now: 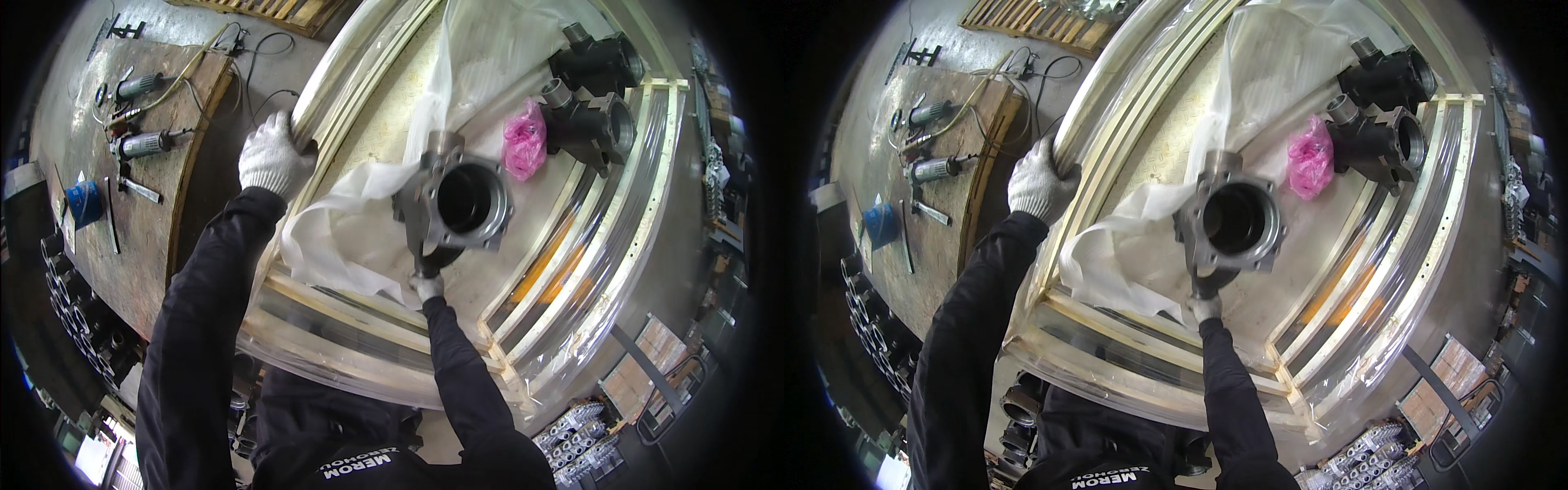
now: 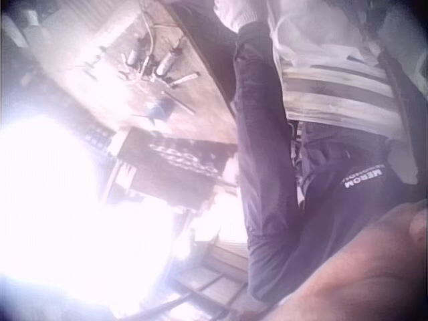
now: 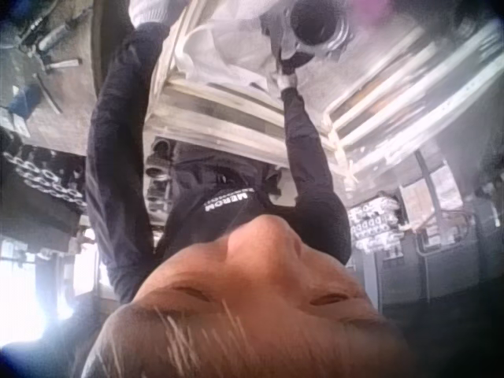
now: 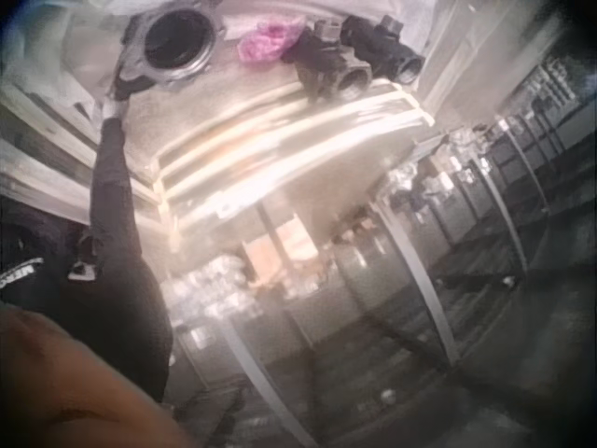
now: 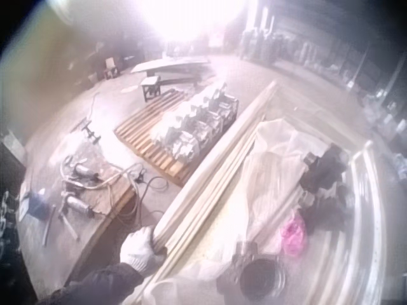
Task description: The person scrapes a black metal exhaust manifold with a metal scraper, removing surface residue. They rotate the part to access different sides, then place it on a pallet with other similar parts. The person retrieves another manifold from a crate and repeats the scraping process.
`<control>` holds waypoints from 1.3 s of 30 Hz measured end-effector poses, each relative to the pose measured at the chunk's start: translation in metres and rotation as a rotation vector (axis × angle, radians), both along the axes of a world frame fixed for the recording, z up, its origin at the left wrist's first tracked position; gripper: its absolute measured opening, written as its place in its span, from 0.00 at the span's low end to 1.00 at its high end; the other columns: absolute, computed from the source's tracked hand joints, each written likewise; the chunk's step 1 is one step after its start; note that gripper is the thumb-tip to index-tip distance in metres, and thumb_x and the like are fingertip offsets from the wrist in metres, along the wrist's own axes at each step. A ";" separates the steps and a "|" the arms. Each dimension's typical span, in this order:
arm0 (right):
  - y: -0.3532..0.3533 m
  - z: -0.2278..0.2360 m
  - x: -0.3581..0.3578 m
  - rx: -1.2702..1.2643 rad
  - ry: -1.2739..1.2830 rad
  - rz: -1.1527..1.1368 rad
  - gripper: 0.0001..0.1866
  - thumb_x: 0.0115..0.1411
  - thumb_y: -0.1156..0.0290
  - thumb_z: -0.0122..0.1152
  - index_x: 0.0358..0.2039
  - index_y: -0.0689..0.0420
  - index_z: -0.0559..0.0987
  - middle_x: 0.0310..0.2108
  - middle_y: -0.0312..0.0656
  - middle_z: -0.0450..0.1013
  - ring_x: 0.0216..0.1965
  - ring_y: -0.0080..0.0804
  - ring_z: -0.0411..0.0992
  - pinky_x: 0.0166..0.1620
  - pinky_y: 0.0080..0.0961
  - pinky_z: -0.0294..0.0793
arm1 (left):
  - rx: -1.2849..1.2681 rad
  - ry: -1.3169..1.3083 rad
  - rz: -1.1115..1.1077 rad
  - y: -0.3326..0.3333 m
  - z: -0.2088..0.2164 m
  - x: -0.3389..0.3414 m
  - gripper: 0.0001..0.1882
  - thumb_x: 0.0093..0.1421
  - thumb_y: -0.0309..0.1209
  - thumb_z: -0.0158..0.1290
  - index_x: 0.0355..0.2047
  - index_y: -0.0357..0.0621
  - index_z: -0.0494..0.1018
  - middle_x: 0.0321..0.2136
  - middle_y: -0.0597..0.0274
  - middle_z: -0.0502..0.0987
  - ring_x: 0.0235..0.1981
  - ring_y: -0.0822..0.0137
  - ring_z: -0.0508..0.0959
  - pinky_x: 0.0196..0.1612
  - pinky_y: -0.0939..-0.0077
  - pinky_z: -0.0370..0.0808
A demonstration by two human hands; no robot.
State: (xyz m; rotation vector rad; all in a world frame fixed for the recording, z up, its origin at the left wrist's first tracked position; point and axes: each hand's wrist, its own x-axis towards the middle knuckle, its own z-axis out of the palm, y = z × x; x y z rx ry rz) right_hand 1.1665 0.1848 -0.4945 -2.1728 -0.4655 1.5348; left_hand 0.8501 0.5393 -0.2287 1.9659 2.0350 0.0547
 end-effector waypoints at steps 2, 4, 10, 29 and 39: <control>-0.032 -0.015 0.008 -0.119 -0.113 0.246 0.19 0.39 0.69 0.77 0.34 0.57 0.82 0.30 0.38 0.80 0.33 0.34 0.78 0.39 0.34 0.77 | 0.080 -0.028 -0.010 -0.003 -0.001 0.000 0.34 0.55 0.42 0.62 0.60 0.43 0.69 0.49 0.45 0.79 0.52 0.44 0.78 0.57 0.53 0.74; -0.052 -0.033 0.010 -0.182 -0.138 0.271 0.23 0.43 0.65 0.78 0.41 0.55 0.83 0.41 0.42 0.83 0.44 0.37 0.80 0.51 0.34 0.78 | 0.086 -0.012 -0.009 -0.003 -0.004 -0.001 0.37 0.54 0.40 0.63 0.64 0.45 0.66 0.52 0.45 0.78 0.54 0.44 0.77 0.60 0.54 0.73; -0.069 -0.049 0.007 -0.053 -0.211 0.848 0.35 0.66 0.44 0.54 0.69 0.45 0.68 0.72 0.43 0.62 0.72 0.44 0.59 0.73 0.43 0.58 | 0.245 0.046 -0.065 -0.008 -0.017 -0.008 0.45 0.55 0.40 0.67 0.69 0.43 0.60 0.57 0.42 0.74 0.56 0.43 0.76 0.60 0.52 0.73; -0.078 -0.061 -0.008 -0.046 -0.268 0.729 0.24 0.67 0.50 0.52 0.58 0.49 0.75 0.58 0.46 0.74 0.57 0.49 0.73 0.59 0.43 0.71 | -0.688 -0.049 -0.537 0.027 -0.203 0.281 0.38 0.74 0.56 0.31 0.51 0.35 0.80 0.47 0.31 0.80 0.52 0.35 0.78 0.61 0.52 0.71; -0.078 -0.060 0.019 -0.043 -0.356 0.597 0.21 0.60 0.53 0.64 0.49 0.49 0.77 0.48 0.48 0.78 0.49 0.53 0.76 0.51 0.46 0.75 | -0.505 -0.336 -0.250 -0.049 -0.190 0.219 0.32 0.71 0.54 0.44 0.46 0.33 0.80 0.38 0.35 0.83 0.44 0.38 0.82 0.49 0.54 0.77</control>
